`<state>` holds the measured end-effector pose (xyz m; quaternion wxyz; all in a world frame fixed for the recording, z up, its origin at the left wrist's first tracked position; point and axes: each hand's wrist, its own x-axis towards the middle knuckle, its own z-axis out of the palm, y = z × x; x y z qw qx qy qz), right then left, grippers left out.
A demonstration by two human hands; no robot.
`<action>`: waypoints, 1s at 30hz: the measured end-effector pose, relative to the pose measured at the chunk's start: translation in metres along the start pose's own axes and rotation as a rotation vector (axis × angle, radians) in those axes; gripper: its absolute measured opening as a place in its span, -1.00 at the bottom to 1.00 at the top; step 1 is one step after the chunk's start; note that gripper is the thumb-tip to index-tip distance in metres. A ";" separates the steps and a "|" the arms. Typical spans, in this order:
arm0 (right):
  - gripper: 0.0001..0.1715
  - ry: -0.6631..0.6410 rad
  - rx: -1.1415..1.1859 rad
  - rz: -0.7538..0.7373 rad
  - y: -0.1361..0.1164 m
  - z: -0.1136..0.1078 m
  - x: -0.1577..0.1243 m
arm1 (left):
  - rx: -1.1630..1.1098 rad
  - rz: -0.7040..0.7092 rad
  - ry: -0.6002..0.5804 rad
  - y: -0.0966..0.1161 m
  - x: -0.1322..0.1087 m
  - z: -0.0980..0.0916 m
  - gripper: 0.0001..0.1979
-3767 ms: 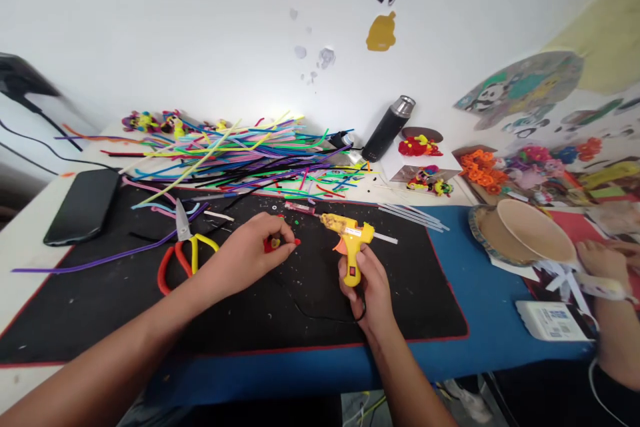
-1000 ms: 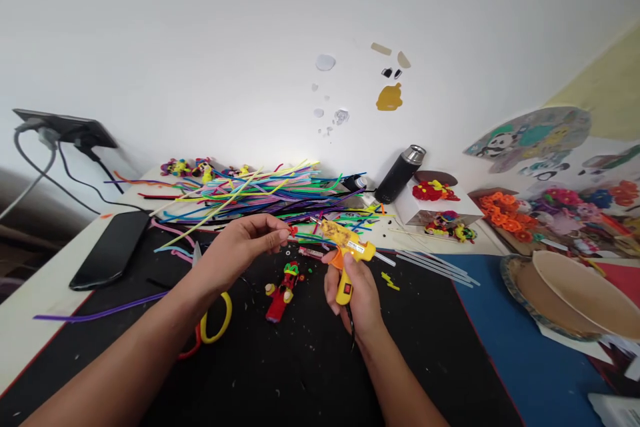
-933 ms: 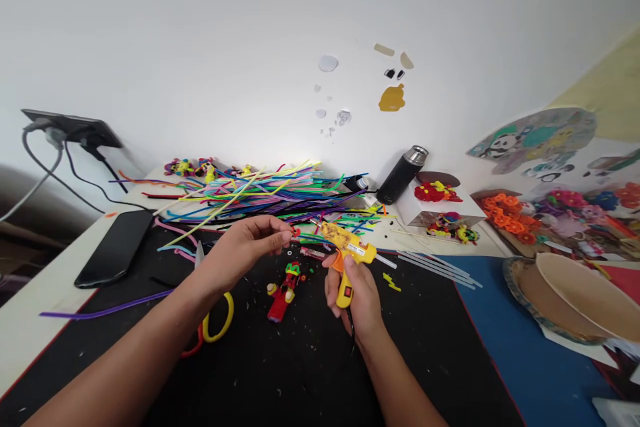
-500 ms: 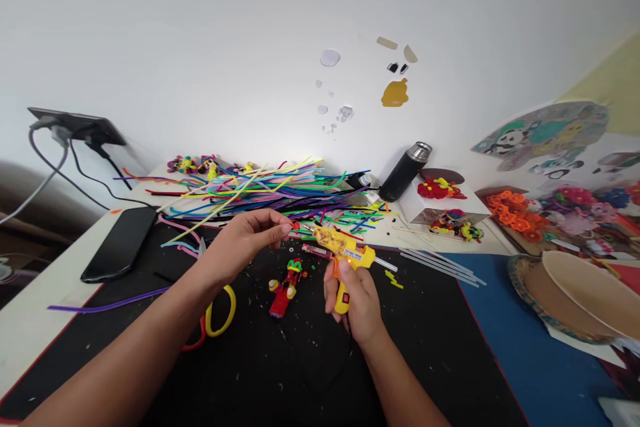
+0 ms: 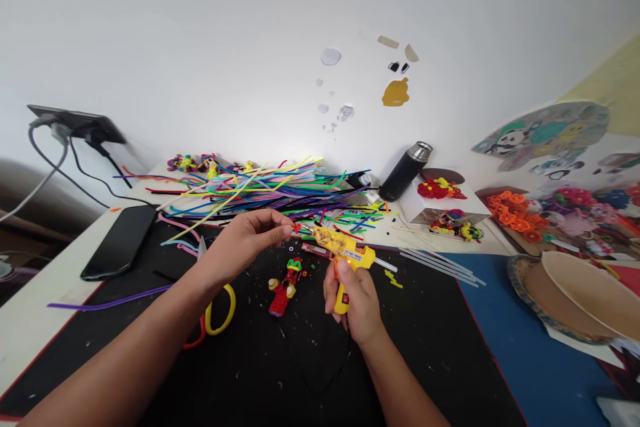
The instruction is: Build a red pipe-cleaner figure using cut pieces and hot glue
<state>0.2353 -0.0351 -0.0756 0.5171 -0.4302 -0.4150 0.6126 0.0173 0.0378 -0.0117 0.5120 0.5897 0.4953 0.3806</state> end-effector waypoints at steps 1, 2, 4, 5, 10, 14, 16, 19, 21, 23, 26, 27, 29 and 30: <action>-0.26 0.000 -0.001 0.000 -0.001 0.000 0.000 | -0.009 0.000 -0.003 0.000 0.000 0.000 -0.50; -0.26 -0.001 -0.002 0.002 -0.001 0.001 0.000 | -0.015 0.000 -0.005 -0.001 0.000 0.000 -0.51; -0.26 -0.001 -0.004 0.005 -0.002 0.002 -0.001 | -0.016 0.001 -0.005 -0.002 0.000 0.000 -0.52; -0.26 -0.002 -0.005 0.007 -0.002 0.002 -0.001 | -0.014 -0.001 -0.004 -0.002 0.000 0.001 -0.51; -0.26 -0.009 -0.017 0.004 -0.001 0.001 -0.001 | 0.001 -0.004 0.001 0.000 0.000 0.002 -0.47; -0.26 -0.004 -0.015 -0.004 0.001 0.000 0.000 | 0.000 0.013 -0.006 -0.001 0.000 0.001 -0.48; -0.26 -0.005 -0.016 -0.001 0.001 0.000 0.000 | -0.003 0.014 -0.008 -0.001 0.000 0.001 -0.49; -0.26 -0.008 -0.022 -0.001 0.000 0.000 0.000 | -0.002 0.011 -0.011 -0.001 0.000 0.001 -0.49; -0.26 -0.013 -0.028 -0.002 -0.001 0.000 0.000 | -0.008 0.008 -0.012 0.000 0.000 0.001 -0.49; -0.26 -0.018 -0.026 0.000 -0.001 0.000 0.000 | -0.020 0.010 -0.013 0.000 0.000 0.001 -0.49; -0.27 -0.017 -0.021 0.001 0.000 0.000 0.000 | -0.021 0.013 -0.013 -0.001 0.001 0.001 -0.50; -0.27 -0.016 -0.022 -0.001 0.001 -0.001 0.000 | -0.018 0.014 -0.016 -0.002 0.001 0.001 -0.50; -0.26 -0.015 -0.026 -0.006 0.001 -0.001 0.000 | -0.014 0.018 -0.019 -0.003 0.001 0.001 -0.50; -0.26 -0.017 -0.027 -0.007 0.002 0.000 0.000 | -0.011 0.023 -0.021 -0.004 0.001 0.000 -0.51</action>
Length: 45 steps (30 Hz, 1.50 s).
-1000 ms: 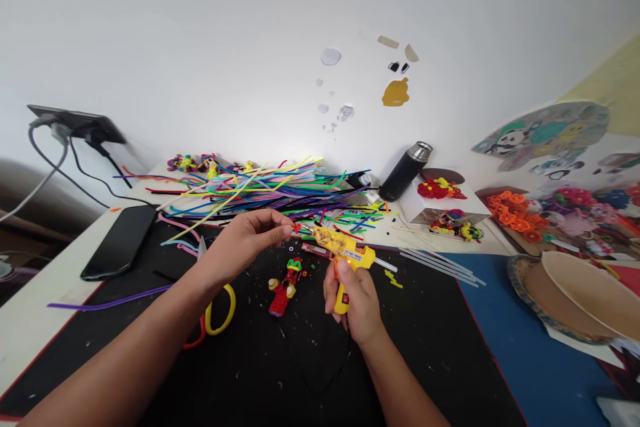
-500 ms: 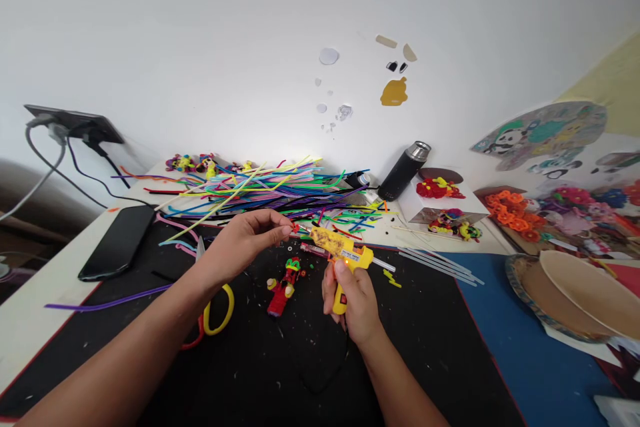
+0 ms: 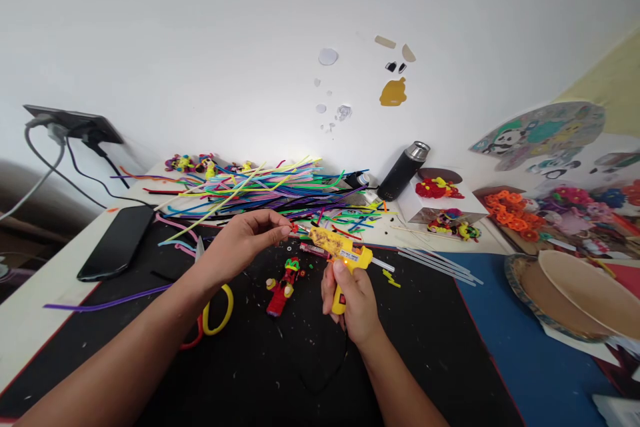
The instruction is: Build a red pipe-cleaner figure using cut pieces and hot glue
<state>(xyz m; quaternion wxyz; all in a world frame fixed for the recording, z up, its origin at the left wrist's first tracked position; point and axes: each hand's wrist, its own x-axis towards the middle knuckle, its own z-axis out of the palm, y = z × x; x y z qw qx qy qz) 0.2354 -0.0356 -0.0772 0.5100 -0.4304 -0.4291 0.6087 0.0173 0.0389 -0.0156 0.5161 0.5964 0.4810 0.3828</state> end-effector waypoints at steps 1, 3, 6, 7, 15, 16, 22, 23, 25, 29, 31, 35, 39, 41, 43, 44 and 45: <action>-0.26 -0.001 0.001 0.000 0.000 0.000 0.000 | 0.004 0.005 0.000 -0.001 0.000 0.000 -0.51; -0.26 -0.003 0.005 0.002 -0.001 0.000 0.000 | 0.011 0.011 0.003 -0.002 0.000 0.000 -0.50; -0.24 -0.011 0.004 0.004 -0.001 0.000 0.000 | 0.007 0.010 0.002 -0.002 0.000 -0.001 -0.51; -0.24 -0.013 0.003 0.003 -0.001 0.000 0.000 | 0.001 0.009 0.001 -0.002 0.000 -0.001 -0.52; -0.25 -0.017 0.000 0.009 0.002 -0.001 0.000 | 0.006 0.028 0.009 -0.001 0.001 -0.002 -0.54; -0.25 -0.016 -0.004 0.009 0.002 -0.001 0.000 | 0.008 0.030 0.008 -0.001 0.000 -0.002 -0.55; -0.26 -0.009 0.002 0.023 0.000 -0.001 -0.001 | 0.030 0.042 0.016 -0.004 0.000 -0.003 -0.56; -0.26 -0.010 0.002 0.025 0.000 -0.001 -0.001 | 0.030 0.042 0.017 -0.005 0.000 -0.004 -0.56; -0.26 -0.011 0.001 0.026 0.000 0.000 -0.001 | 0.028 0.044 0.018 -0.006 0.001 -0.004 -0.56; -0.24 -0.008 -0.003 0.024 -0.001 0.001 -0.001 | 0.035 0.047 0.021 -0.007 0.001 -0.004 -0.55; -0.24 -0.009 -0.003 0.026 -0.002 0.002 0.000 | 0.034 0.050 0.027 -0.007 0.001 -0.004 -0.56; -0.24 -0.011 -0.004 0.035 -0.001 0.001 -0.001 | 0.040 0.051 0.038 -0.005 0.001 -0.004 -0.56; -0.24 -0.010 -0.019 0.033 0.000 0.001 -0.001 | 0.043 0.046 0.042 -0.006 0.001 -0.004 -0.56; -0.24 -0.012 -0.020 0.036 0.000 0.001 -0.001 | 0.041 0.044 0.039 -0.007 0.001 -0.004 -0.58; -0.24 -0.015 -0.018 0.039 0.000 0.001 -0.001 | 0.038 0.044 0.038 -0.008 0.001 -0.004 -0.59; -0.24 -0.015 -0.018 0.039 0.000 0.001 -0.001 | 0.037 0.044 0.039 -0.008 0.001 -0.005 -0.59; -0.24 -0.014 -0.017 0.038 0.001 0.001 -0.001 | 0.036 0.045 0.043 -0.008 0.000 -0.005 -0.58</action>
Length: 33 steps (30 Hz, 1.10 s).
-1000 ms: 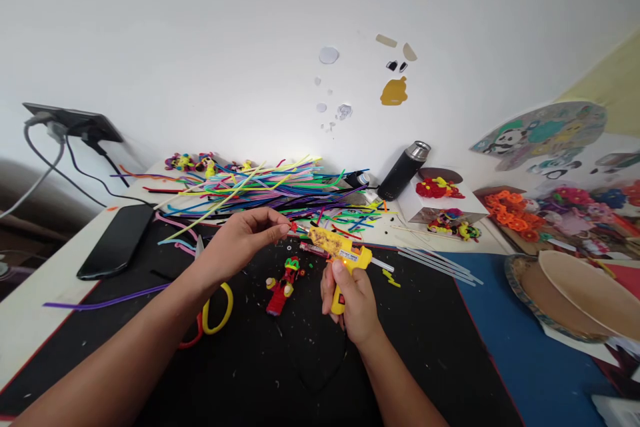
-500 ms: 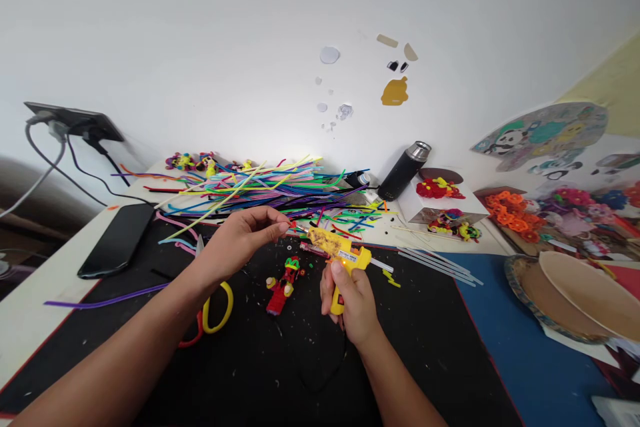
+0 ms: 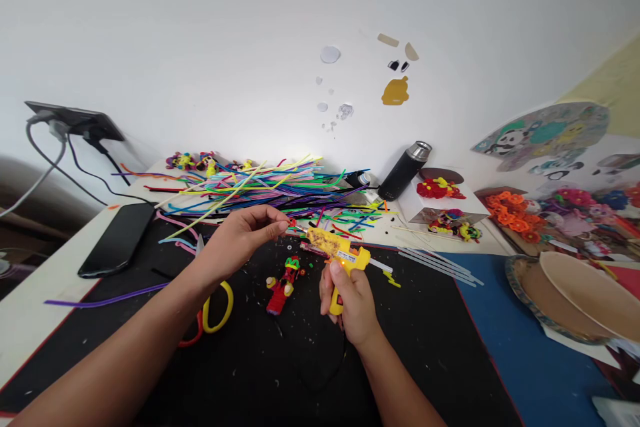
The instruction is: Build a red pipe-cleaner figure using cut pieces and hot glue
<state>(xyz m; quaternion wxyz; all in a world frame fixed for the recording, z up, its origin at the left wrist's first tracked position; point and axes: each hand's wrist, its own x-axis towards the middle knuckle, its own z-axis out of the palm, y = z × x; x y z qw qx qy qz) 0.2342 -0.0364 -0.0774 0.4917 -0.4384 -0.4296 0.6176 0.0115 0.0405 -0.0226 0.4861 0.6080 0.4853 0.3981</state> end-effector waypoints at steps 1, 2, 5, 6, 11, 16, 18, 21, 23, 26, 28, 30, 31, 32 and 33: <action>-0.24 0.000 0.001 0.000 0.000 0.000 0.000 | -0.001 0.001 0.003 0.000 0.000 0.000 -0.57; -0.24 0.001 0.002 -0.001 0.000 0.000 0.000 | -0.001 0.001 0.004 0.000 0.000 0.000 -0.56; -0.23 0.005 -0.007 -0.005 -0.001 0.001 0.000 | 0.001 -0.001 0.008 0.002 0.000 0.001 -0.54; -0.23 0.004 -0.014 -0.004 -0.001 0.001 -0.001 | 0.002 -0.004 0.010 0.003 0.000 0.001 -0.53; -0.24 0.000 -0.034 0.012 -0.002 0.002 -0.001 | 0.018 -0.016 0.015 0.005 0.000 0.002 -0.51; -0.22 -0.003 -0.040 0.028 -0.004 0.003 0.000 | 0.014 -0.007 0.016 0.004 0.000 0.001 -0.52; -0.23 0.006 -0.026 0.025 -0.004 0.002 0.000 | 0.005 -0.009 0.019 0.003 0.001 0.000 -0.54; -0.26 0.023 0.018 -0.002 -0.002 0.000 0.001 | 0.012 -0.021 0.029 0.002 0.002 0.000 -0.55; -0.29 0.019 0.050 -0.025 0.001 -0.003 0.002 | 0.004 -0.029 0.036 0.002 0.002 0.000 -0.54; -0.32 0.009 0.070 -0.051 0.002 -0.005 0.004 | -0.097 -0.029 0.073 0.003 0.003 -0.004 -0.55; -0.33 0.039 0.084 -0.063 0.003 -0.006 0.002 | -0.190 -0.014 0.115 0.005 0.003 -0.009 -0.56; -0.35 0.106 0.118 -0.057 0.005 -0.008 -0.003 | -0.256 0.006 0.145 0.005 0.004 -0.015 -0.59; -0.35 0.148 0.138 -0.046 0.006 -0.010 -0.006 | -0.277 0.014 0.153 0.005 0.004 -0.017 -0.61; -0.35 0.190 0.157 -0.029 0.007 -0.012 -0.011 | -0.292 0.016 0.152 0.005 0.003 -0.018 -0.61; -0.34 0.231 0.167 -0.011 0.009 -0.015 -0.016 | -0.300 0.017 0.144 0.005 0.002 -0.018 -0.62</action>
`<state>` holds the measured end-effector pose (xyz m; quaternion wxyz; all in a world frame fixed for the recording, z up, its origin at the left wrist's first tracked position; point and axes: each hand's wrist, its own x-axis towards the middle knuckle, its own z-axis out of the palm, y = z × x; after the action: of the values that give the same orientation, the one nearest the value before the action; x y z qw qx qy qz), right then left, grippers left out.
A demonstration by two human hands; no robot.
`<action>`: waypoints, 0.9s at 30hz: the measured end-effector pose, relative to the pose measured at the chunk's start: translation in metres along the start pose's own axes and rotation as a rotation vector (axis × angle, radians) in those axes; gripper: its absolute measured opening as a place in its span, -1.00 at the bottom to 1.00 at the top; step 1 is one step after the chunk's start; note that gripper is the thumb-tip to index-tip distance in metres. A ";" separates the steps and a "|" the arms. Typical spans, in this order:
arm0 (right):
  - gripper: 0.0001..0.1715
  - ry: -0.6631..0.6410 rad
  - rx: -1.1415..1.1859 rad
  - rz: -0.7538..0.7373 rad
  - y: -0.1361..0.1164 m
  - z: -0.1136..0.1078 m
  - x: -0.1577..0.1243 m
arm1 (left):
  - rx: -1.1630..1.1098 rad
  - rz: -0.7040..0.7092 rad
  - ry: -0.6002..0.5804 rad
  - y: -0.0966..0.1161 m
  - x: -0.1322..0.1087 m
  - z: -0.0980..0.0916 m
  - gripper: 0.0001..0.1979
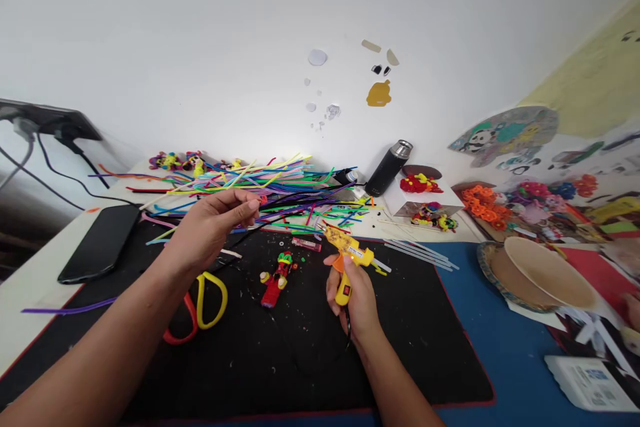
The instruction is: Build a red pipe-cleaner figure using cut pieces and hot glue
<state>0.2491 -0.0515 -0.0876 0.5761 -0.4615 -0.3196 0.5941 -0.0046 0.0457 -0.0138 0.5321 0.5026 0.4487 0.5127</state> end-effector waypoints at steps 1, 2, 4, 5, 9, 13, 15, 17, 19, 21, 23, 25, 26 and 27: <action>-0.33 0.047 0.001 0.016 0.000 -0.005 -0.004 | 0.000 -0.006 -0.015 -0.001 -0.002 0.000 -0.62; -0.32 0.078 -0.006 0.045 0.000 -0.010 -0.009 | 0.009 -0.016 -0.040 -0.001 -0.005 0.001 -0.62; -0.29 0.130 -0.045 0.109 -0.002 -0.020 -0.017 | 0.055 -0.045 -0.118 -0.004 -0.012 0.003 -0.63; -0.27 0.144 -0.072 0.142 -0.003 -0.024 -0.021 | 0.090 -0.062 -0.167 -0.005 -0.016 0.004 -0.62; -0.19 0.101 -0.223 0.240 -0.009 -0.033 -0.029 | 0.212 -0.098 -0.274 -0.010 -0.030 0.002 -0.56; -0.11 0.022 -0.348 0.288 -0.012 -0.036 -0.026 | 0.273 -0.114 -0.277 -0.018 -0.038 -0.004 -0.51; -0.13 -0.028 -0.434 0.313 -0.014 -0.041 -0.024 | 0.282 -0.142 -0.293 -0.024 -0.040 -0.006 -0.49; -0.19 -0.055 -0.599 0.329 -0.018 -0.049 -0.021 | 0.288 -0.168 -0.311 -0.029 -0.042 -0.007 -0.47; -0.22 -0.033 -0.814 0.304 -0.026 -0.059 -0.021 | 0.304 -0.176 -0.318 -0.033 -0.043 -0.007 -0.45; -0.29 -0.010 -1.003 0.215 -0.036 -0.068 -0.025 | 0.335 -0.173 -0.307 -0.035 -0.043 -0.007 -0.44; -0.36 0.047 -1.142 0.104 -0.047 -0.071 -0.033 | 0.362 -0.167 -0.283 -0.037 -0.041 -0.007 -0.44; -0.42 0.135 -1.167 -0.034 -0.055 -0.066 -0.042 | 0.377 -0.163 -0.270 -0.040 -0.039 -0.007 -0.45; -0.42 0.134 -1.125 -0.047 -0.057 -0.061 -0.047 | 0.378 -0.161 -0.272 -0.043 -0.037 -0.007 -0.45; -0.42 0.114 -1.053 -0.036 -0.057 -0.053 -0.050 | 0.378 -0.162 -0.281 -0.045 -0.036 -0.007 -0.46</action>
<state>0.3155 -0.1014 -0.0468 0.2929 -0.7145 -0.5505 0.3172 -0.0100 0.0116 -0.0607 0.5253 0.6221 0.4968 0.3005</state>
